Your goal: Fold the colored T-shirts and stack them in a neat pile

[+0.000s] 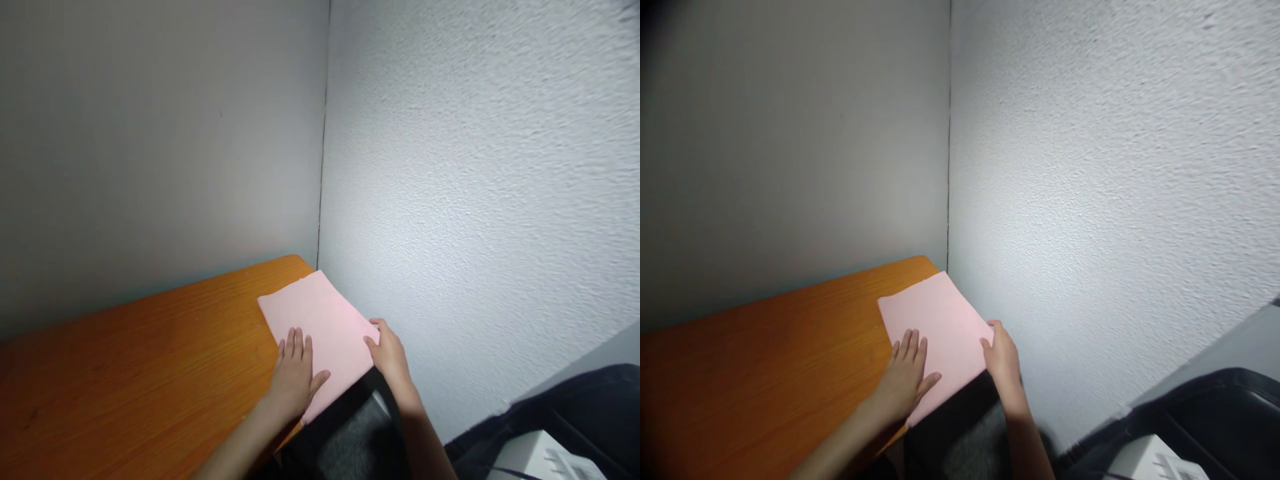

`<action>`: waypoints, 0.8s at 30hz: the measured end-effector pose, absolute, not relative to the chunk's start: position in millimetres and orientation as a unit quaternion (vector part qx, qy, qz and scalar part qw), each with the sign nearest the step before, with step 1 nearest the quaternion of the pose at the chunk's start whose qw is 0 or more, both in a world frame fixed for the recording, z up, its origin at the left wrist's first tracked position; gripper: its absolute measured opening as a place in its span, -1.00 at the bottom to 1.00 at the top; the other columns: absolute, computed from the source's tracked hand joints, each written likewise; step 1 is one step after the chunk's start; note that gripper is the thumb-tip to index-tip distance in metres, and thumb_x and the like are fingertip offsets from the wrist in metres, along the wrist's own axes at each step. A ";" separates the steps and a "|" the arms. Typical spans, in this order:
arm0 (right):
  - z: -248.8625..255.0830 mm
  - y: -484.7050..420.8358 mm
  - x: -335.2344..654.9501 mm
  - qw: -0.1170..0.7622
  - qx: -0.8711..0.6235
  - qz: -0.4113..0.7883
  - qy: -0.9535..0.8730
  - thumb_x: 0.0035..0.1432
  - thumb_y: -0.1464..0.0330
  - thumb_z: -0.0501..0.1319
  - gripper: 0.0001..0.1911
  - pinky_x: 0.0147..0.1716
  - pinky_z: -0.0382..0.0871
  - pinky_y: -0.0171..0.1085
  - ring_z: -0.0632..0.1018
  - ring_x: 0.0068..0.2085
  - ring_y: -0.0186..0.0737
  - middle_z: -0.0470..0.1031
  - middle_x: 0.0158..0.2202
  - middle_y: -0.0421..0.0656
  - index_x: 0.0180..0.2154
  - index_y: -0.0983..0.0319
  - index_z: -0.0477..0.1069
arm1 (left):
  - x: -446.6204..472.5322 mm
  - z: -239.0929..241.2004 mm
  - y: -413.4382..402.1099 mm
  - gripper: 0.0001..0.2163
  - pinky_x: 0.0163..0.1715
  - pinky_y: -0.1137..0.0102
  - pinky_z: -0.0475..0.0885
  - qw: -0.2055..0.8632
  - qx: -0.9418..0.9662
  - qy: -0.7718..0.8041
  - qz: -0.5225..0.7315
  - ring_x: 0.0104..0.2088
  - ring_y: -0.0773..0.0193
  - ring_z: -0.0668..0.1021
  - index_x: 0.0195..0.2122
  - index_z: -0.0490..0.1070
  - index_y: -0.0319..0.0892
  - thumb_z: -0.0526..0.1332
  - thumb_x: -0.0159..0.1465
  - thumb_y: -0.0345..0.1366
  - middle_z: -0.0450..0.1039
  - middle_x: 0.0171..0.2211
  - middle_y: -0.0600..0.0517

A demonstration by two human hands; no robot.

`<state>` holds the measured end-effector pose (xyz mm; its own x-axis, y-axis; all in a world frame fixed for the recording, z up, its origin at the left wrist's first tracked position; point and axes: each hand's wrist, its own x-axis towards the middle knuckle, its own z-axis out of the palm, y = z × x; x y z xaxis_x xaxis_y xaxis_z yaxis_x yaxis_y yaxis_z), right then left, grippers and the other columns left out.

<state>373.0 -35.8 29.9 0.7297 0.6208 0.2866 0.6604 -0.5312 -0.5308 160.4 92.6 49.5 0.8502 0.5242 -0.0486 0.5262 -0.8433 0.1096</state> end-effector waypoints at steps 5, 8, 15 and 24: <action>42.9 -25.9 359.9 0.219 -0.900 -0.139 -0.350 0.23 0.32 0.06 -0.58 0.01 0.19 0.08 0.35 0.09 0.21 0.41 0.03 0.14 0.09 0.31 0.32 | 165.0 52.9 100.3 -0.24 0.31 -0.02 -0.09 0.071 0.964 0.257 0.019 0.37 -0.13 -0.13 0.35 0.00 -0.39 -0.14 0.33 0.15 -0.20 0.37 -0.33; 43.6 -10.5 343.2 0.191 -0.878 -0.177 -0.402 0.30 0.23 0.01 -0.52 0.13 0.05 0.12 0.14 0.27 0.20 0.22 0.23 0.12 0.19 0.27 0.26 | 163.3 44.5 99.9 -0.22 0.31 -0.03 -0.11 0.075 0.963 0.255 0.048 0.37 -0.13 -0.14 0.35 -0.01 -0.37 -0.19 0.32 0.19 -0.20 0.38 -0.33; 15.0 15.3 324.6 0.105 -0.866 -0.109 -0.476 0.28 -0.08 -0.09 -0.28 0.19 -0.16 0.28 -0.07 0.35 0.27 -0.03 0.38 0.00 0.33 0.13 0.07 | 160.3 39.5 87.5 -0.20 0.31 -0.07 -0.21 0.122 0.955 0.263 0.068 0.37 -0.12 -0.24 0.38 -0.10 -0.34 -0.21 0.31 0.21 -0.29 0.39 -0.28; -16.5 5.7 353.3 0.202 -0.815 -0.080 -0.538 -0.05 -0.18 -0.11 -0.11 0.10 -0.08 0.39 -0.11 0.37 0.19 -0.08 0.39 -0.26 0.34 -0.17 -0.11 | 141.5 49.0 88.2 -0.15 0.34 0.06 -0.27 0.224 0.947 0.203 0.110 0.38 -0.01 -0.30 0.37 -0.15 -0.46 -0.14 0.30 0.20 -0.33 0.39 -0.31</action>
